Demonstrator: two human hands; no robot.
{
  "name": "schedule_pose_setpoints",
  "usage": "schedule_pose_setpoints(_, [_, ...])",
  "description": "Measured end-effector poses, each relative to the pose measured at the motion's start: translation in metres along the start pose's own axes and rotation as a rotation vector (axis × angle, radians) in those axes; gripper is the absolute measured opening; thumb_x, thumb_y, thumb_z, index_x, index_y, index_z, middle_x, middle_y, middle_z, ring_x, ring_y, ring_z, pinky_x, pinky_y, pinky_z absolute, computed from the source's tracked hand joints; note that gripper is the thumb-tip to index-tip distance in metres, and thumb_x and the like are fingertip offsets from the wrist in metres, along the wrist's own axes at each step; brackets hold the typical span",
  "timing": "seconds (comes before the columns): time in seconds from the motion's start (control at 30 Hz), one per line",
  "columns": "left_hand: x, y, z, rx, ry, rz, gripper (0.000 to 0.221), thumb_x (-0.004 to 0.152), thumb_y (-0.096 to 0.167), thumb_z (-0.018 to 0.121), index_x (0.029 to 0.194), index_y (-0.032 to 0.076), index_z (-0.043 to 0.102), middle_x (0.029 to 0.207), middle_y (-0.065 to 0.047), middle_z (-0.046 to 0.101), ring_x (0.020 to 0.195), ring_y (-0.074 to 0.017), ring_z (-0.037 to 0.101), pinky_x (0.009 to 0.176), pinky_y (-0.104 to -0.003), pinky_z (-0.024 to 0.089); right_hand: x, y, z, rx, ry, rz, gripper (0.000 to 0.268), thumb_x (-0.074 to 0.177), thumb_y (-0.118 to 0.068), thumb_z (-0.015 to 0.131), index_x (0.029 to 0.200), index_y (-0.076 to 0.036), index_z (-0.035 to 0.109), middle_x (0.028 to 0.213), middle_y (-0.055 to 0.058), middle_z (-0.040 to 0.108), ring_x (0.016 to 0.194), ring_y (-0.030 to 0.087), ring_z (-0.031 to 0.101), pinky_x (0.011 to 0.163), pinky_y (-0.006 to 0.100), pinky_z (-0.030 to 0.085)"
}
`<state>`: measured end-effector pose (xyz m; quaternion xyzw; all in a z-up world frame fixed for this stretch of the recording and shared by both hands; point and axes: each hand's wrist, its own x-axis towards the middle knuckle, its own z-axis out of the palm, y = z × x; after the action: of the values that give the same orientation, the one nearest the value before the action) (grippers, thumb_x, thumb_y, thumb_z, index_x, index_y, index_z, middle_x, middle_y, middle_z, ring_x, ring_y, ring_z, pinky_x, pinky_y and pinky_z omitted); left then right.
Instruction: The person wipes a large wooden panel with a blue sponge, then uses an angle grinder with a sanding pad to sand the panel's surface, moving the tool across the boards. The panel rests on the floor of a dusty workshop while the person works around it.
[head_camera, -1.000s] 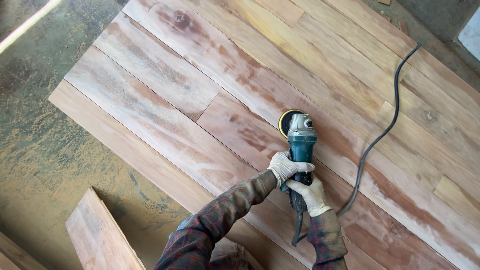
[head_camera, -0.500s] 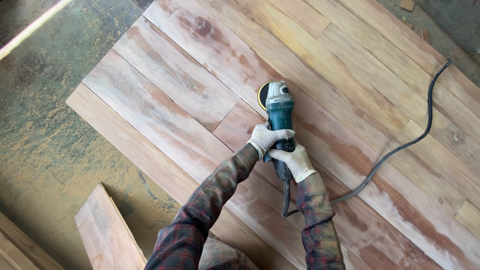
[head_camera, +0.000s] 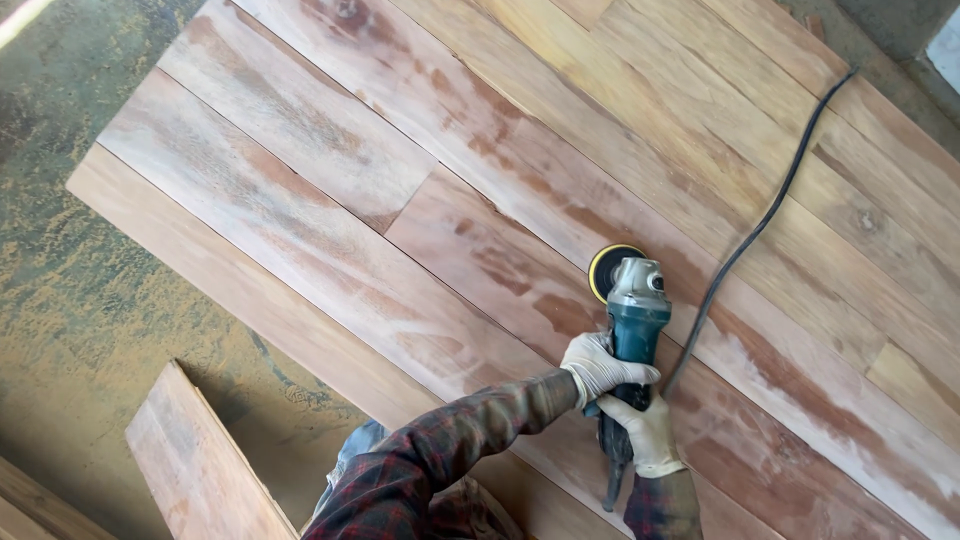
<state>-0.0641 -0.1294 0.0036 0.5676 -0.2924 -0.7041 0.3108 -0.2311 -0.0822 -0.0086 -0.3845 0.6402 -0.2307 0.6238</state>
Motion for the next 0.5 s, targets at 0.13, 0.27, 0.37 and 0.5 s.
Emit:
schedule_pose_setpoints(0.13, [-0.015, -0.013, 0.041, -0.002, -0.094, -0.067, 0.057, 0.062, 0.045, 0.091, 0.104, 0.008, 0.078, 0.091, -0.007, 0.079, 0.076, -0.0145, 0.074, 0.074, -0.033, 0.063, -0.031, 0.022, -0.032, 0.077, 0.083, 0.087, 0.044, 0.073, -0.01, 0.081, 0.112, -0.001, 0.062, 0.08, 0.012, 0.07, 0.056, 0.024, 0.067, 0.049, 0.039, 0.055])
schedule_pose_setpoints(0.27, [-0.016, -0.022, 0.049, -0.014, -0.118, -0.083, 0.055, 0.063, 0.043, 0.09, 0.105, 0.009, 0.078, 0.091, -0.006, 0.078, 0.076, -0.014, 0.074, 0.073, -0.032, 0.062, -0.035, 0.027, -0.038, 0.084, 0.075, 0.097, 0.042, 0.072, -0.01, 0.082, 0.11, -0.001, 0.064, 0.081, 0.011, 0.071, 0.058, 0.022, 0.068, 0.049, 0.039, 0.056])
schedule_pose_setpoints(0.37, [-0.027, 0.0, 0.033, -0.045, -0.082, -0.104, 0.054, 0.063, 0.042, 0.09, 0.103, 0.009, 0.076, 0.088, -0.007, 0.077, 0.072, -0.0151, 0.072, 0.064, -0.034, 0.062, -0.02, 0.037, -0.036, 0.036, 0.035, 0.044, 0.04, 0.075, -0.011, 0.083, 0.108, 0.001, 0.066, 0.084, 0.01, 0.072, 0.063, 0.02, 0.069, 0.054, 0.035, 0.056])
schedule_pose_setpoints(0.5, [-0.021, 0.002, 0.002, -0.064, -0.029, -0.107, 0.053, 0.062, 0.042, 0.09, 0.1, 0.007, 0.076, 0.085, -0.008, 0.076, 0.067, -0.0163, 0.071, 0.056, -0.035, 0.062, -0.004, 0.011, -0.006, 0.0, -0.02, 0.024, 0.04, 0.075, -0.012, 0.084, 0.108, 0.002, 0.066, 0.084, 0.012, 0.072, 0.065, 0.021, 0.069, 0.056, 0.034, 0.055])
